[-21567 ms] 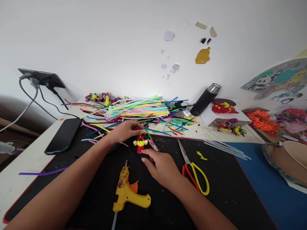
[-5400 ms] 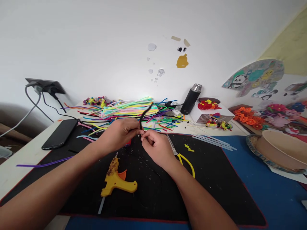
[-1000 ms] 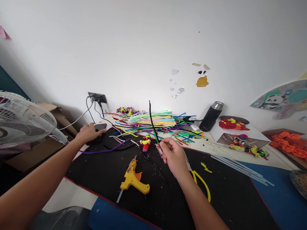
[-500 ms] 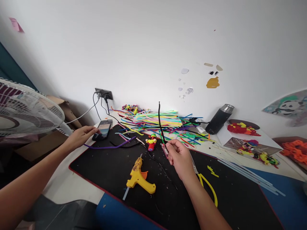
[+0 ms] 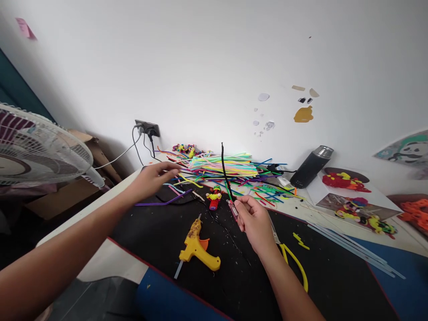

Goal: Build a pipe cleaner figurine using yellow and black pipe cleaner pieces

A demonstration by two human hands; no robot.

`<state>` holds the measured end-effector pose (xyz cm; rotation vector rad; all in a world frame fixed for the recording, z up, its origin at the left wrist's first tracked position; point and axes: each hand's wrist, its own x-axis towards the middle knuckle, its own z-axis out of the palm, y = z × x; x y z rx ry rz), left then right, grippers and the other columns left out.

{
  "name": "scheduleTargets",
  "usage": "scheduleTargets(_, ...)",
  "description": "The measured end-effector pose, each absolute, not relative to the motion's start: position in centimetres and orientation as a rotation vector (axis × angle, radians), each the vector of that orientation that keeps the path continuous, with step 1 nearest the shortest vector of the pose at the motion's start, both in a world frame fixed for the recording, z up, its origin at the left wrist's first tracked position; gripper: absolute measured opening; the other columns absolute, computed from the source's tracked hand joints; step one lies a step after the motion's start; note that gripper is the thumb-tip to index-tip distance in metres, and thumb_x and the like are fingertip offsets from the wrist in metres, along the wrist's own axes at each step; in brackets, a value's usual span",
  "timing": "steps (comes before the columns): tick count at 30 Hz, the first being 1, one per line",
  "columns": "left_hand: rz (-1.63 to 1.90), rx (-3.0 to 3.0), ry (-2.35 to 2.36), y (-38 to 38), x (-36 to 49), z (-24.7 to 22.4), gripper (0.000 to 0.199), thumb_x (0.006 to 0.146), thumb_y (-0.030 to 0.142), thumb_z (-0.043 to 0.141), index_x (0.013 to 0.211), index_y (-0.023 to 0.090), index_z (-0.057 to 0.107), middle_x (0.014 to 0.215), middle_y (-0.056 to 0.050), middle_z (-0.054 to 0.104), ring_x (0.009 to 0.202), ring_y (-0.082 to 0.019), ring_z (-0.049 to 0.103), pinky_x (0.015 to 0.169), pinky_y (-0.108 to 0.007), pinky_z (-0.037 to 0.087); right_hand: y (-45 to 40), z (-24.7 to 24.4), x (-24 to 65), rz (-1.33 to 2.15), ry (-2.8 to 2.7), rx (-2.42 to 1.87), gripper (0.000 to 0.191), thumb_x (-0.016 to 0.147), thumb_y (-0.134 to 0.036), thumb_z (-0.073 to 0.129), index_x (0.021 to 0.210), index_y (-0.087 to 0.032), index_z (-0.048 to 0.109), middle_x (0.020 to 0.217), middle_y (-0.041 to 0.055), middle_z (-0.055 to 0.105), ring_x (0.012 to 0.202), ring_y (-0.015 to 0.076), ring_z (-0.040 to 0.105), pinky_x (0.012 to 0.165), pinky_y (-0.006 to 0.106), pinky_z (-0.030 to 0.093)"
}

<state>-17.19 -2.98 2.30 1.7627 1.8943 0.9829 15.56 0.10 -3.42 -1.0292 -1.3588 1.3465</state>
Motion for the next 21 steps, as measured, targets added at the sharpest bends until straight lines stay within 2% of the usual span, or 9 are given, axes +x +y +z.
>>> scheduleTargets(3,0.893,1.755,1.449,-2.0,-11.3,3.4,0.055,0.092,0.061,0.067,0.129,0.021,0.071,0.122,-0.009,0.079,0.115,-0.027,0.071,0.101,-0.038,0.052,0.2,-3.2,15.7,1.326,-1.35,-1.038,0.039,0.083,-0.056,0.077,0.089,-0.02,0.064,0.049,-0.0094,0.046,0.038,0.0093,0.041,0.039,0.021,0.031)
scheduleTargets(5,0.854,1.726,1.274,-1.0,-8.1,3.6,0.054,0.09,0.057,0.072,0.13,0.021,0.071,0.114,-0.009,0.08,0.109,-0.026,0.072,0.096,-0.038,0.053,0.2,-3.0,15.8,1.314,-1.351,-1.038,0.038,0.084,-0.055,0.076,0.089,-0.02,0.064,0.05,-0.0092,0.046,0.038,0.0095,0.041,0.039,0.022,0.031)
scheduleTargets(8,0.892,1.671,1.107,0.6,-4.9,3.6,0.051,0.087,0.058,0.076,0.117,0.018,0.073,0.1,-0.008,0.078,0.091,-0.022,0.071,0.082,-0.034,0.053,0.1,-2.6,15.9,1.311,-1.356,-1.028,0.037,0.084,-0.055,0.075,0.09,-0.02,0.064,0.05,-0.0091,0.047,0.039,0.0095,0.041,0.04,0.022,0.031)
scheduleTargets(11,0.916,1.672,1.045,1.6,-3.2,3.7,0.044,0.088,0.06,0.076,0.098,0.017,0.072,0.083,-0.002,0.069,0.075,-0.016,0.062,0.071,-0.028,0.048,-0.1,-2.3,16.0,1.316,-1.369,-1.023,0.035,0.085,-0.053,0.074,0.089,-0.02,0.063,0.049,-0.0093,0.046,0.038,0.0096,0.041,0.04,0.022,0.03)
scheduleTargets(15,0.926,1.781,1.092,2.3,-2.5,4.0,0.046,0.089,0.06,0.074,0.076,0.017,0.065,0.071,0.002,0.059,0.067,-0.012,0.052,0.063,-0.026,0.04,-0.3,-1.9,16.0,1.302,-1.378,-1.019,0.032,0.087,-0.051,0.072,0.088,-0.02,0.063,0.049,-0.0098,0.045,0.038,0.0093,0.041,0.04,0.022,0.031)
scheduleTargets(18,0.931,1.818,1.127,2.5,-2.4,3.7,0.045,0.088,0.059,0.075,0.076,0.017,0.067,0.07,0.002,0.06,0.066,-0.012,0.052,0.062,-0.026,0.04,-0.2,-1.8,16.2,1.285,-1.374,-1.022,0.032,0.087,-0.051,0.072,0.087,-0.02,0.063,0.049,-0.0095,0.045,0.038,0.0093,0.041,0.04,0.022,0.031)
scheduleTargets(21,0.902,1.76,1.096,2.6,-2.3,3.1,0.044,0.086,0.06,0.077,0.084,0.016,0.072,0.073,-0.001,0.067,0.067,-0.014,0.058,0.062,-0.027,0.045,0.0,-2.0,16.2,1.278,-1.368,-1.025,0.033,0.087,-0.052,0.073,0.086,-0.02,0.063,0.048,-0.0095,0.045,0.038,0.0094,0.04,0.04,0.022,0.03)
